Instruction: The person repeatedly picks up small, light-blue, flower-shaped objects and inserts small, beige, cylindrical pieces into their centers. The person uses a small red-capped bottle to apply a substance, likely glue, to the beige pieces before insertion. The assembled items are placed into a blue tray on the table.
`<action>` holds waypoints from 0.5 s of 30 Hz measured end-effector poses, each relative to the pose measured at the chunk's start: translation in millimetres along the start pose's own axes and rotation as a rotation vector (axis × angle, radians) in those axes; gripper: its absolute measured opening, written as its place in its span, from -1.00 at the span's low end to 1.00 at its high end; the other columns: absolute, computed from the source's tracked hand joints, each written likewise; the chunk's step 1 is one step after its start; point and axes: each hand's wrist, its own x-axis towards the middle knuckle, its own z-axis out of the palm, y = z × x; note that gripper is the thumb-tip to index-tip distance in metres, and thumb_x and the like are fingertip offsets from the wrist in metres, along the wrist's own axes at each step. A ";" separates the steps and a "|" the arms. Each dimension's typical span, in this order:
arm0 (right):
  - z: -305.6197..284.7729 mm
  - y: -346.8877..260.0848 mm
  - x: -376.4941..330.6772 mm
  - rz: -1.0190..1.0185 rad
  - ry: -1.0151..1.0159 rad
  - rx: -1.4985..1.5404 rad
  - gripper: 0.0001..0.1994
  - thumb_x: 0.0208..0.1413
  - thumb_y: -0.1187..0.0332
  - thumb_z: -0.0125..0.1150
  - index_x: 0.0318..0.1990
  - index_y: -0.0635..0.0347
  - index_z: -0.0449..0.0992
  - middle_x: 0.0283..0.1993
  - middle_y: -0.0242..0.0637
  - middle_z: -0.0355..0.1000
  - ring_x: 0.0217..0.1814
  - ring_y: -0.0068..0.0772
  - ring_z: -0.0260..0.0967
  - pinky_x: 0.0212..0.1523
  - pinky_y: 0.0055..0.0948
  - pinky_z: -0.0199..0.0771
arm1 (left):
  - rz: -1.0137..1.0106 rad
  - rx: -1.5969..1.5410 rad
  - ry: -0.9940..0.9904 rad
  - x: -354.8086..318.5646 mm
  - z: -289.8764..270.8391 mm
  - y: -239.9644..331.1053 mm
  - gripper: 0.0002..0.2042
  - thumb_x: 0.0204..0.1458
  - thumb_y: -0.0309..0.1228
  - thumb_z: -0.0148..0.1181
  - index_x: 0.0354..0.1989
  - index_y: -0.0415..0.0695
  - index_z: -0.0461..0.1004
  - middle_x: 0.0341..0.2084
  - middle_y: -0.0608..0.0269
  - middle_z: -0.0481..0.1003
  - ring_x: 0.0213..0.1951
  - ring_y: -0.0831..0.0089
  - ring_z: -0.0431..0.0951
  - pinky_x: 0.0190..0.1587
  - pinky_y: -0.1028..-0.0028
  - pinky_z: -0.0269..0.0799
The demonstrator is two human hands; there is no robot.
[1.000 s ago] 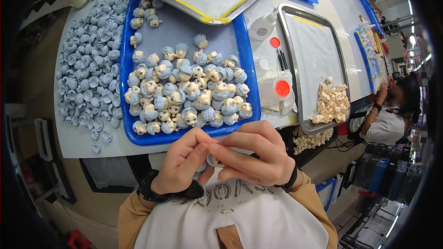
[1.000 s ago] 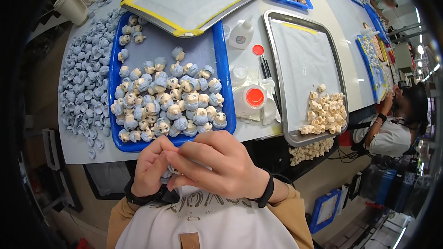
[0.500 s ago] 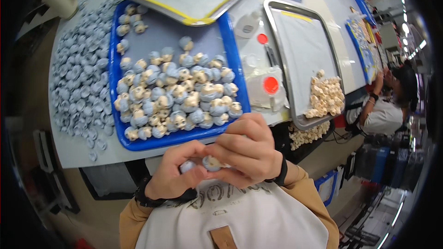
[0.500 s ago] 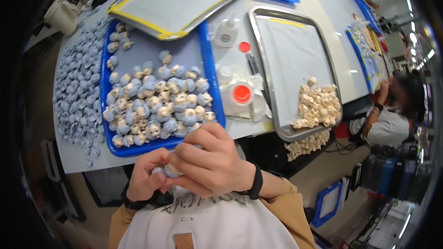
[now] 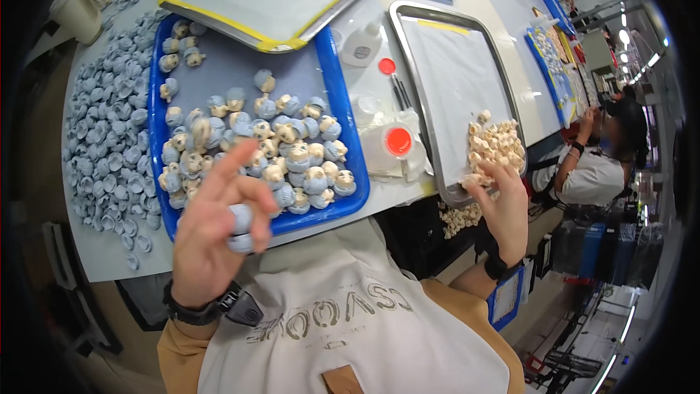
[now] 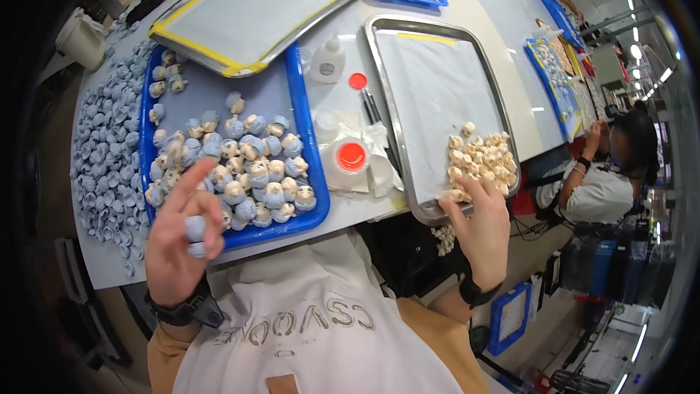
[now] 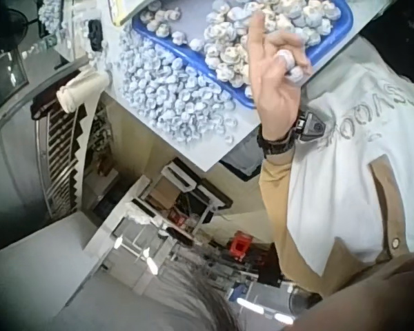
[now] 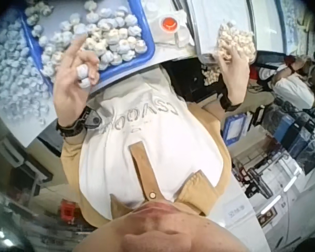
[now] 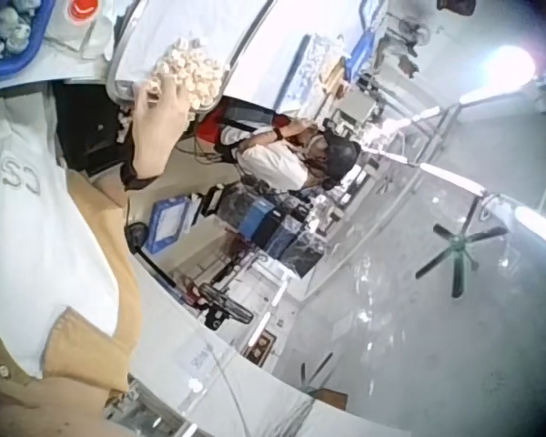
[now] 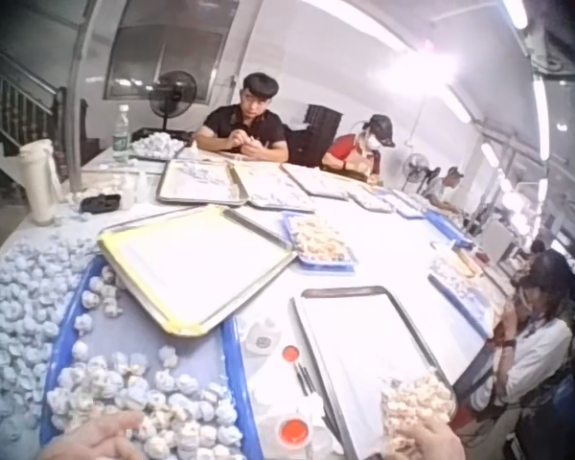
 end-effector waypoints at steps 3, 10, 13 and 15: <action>16.7 13.3 -3.6 0.032 -0.098 0.050 -0.74 -0.18 0.48 0.26 -0.24 0.23 0.47 -0.33 -0.16 0.36 -0.31 -0.15 0.36 -0.28 -0.33 0.36 | -0.108 -0.048 -0.157 -7.5 -9.1 -8.4 -0.60 0.16 -0.36 -0.13 0.10 -0.35 0.10 -0.25 0.02 0.38 -0.58 0.55 0.38 -0.54 0.66 0.30; 12.2 -25.2 -0.9 -0.141 0.198 0.262 -0.76 -0.24 0.52 0.28 -0.31 0.28 0.46 -0.35 -0.21 0.37 -0.40 -0.27 0.37 -0.38 -0.44 0.35 | -0.329 0.175 -0.297 -29.3 -18.1 -5.5 -0.61 0.15 -0.16 -0.05 -0.34 -0.34 0.43 -0.55 0.10 0.44 -0.76 0.63 0.28 -0.71 0.67 0.16; 0.6 -84.0 -12.7 -0.606 0.213 0.671 -0.73 -0.29 0.54 0.31 -0.32 0.28 0.48 -0.32 -0.23 0.40 -0.41 -0.35 0.34 -0.42 -0.47 0.33 | -0.272 0.217 -0.313 -25.3 -13.0 -12.4 -0.64 0.18 -0.18 -0.11 -0.08 -0.23 0.40 -0.62 0.40 0.34 -0.61 0.75 0.27 -0.61 0.73 0.11; 14.3 -114.1 -5.0 -0.944 -0.123 0.873 -0.68 -0.31 0.57 0.33 -0.28 0.31 0.46 -0.39 -0.25 0.40 -0.41 -0.44 0.32 -0.43 -0.55 0.30 | -0.304 0.228 -0.315 -26.3 -8.2 -12.7 -0.62 0.18 -0.16 -0.11 -0.01 -0.20 0.35 -0.57 0.43 0.30 -0.54 0.75 0.26 -0.54 0.73 0.13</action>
